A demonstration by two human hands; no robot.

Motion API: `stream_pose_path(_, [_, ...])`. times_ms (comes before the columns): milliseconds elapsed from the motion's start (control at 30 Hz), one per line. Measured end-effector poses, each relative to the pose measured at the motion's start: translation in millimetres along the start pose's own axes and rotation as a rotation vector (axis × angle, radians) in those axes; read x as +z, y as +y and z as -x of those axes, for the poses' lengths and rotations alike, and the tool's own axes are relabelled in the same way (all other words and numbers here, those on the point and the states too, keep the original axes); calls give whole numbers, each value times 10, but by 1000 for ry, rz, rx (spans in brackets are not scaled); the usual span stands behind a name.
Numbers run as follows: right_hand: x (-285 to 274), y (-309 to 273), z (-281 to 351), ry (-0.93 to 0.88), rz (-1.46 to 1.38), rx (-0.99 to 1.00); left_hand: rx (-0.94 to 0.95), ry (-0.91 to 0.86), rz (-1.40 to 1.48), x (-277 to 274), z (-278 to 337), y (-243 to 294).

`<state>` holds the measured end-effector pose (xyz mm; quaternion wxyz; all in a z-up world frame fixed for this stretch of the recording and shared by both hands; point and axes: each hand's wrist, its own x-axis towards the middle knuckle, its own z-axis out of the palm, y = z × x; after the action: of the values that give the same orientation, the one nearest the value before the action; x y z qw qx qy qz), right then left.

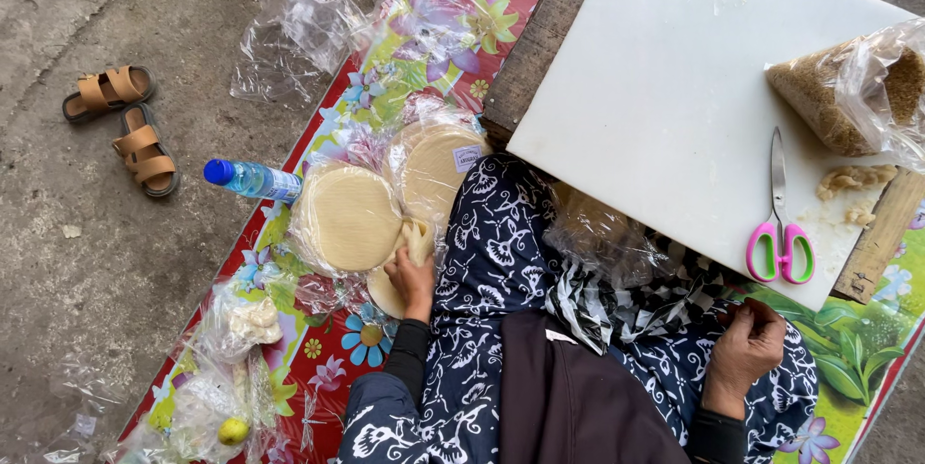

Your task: The person uses scissors to cut round dough sheets into triangular pieces on a white board, then stacks and folds the cut wrappers, placing them into a plastic bag.

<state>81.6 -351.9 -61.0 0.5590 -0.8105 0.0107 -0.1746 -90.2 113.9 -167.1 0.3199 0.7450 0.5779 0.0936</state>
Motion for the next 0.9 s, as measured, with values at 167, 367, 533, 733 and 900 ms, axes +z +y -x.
stream_pose_path(167, [8, -7, -12, -8, 0, 11, 162, 73, 146, 38, 86, 10])
stream_pose_path(367, [15, 8, -22, 4, 5, 21, -137, 137, 206, 24, 100, 31])
stream_pose_path(533, [23, -9, -33, 9, 17, 17, -113, 51, 233, 1, 47, 10])
stream_pose_path(733, [20, -19, -26, 9, 0, 42, -72, 96, 440, -94, 146, -78])
stream_pose_path(900, [29, -35, -27, 24, 8, 42, -72, -24, 481, -589, 76, -186])
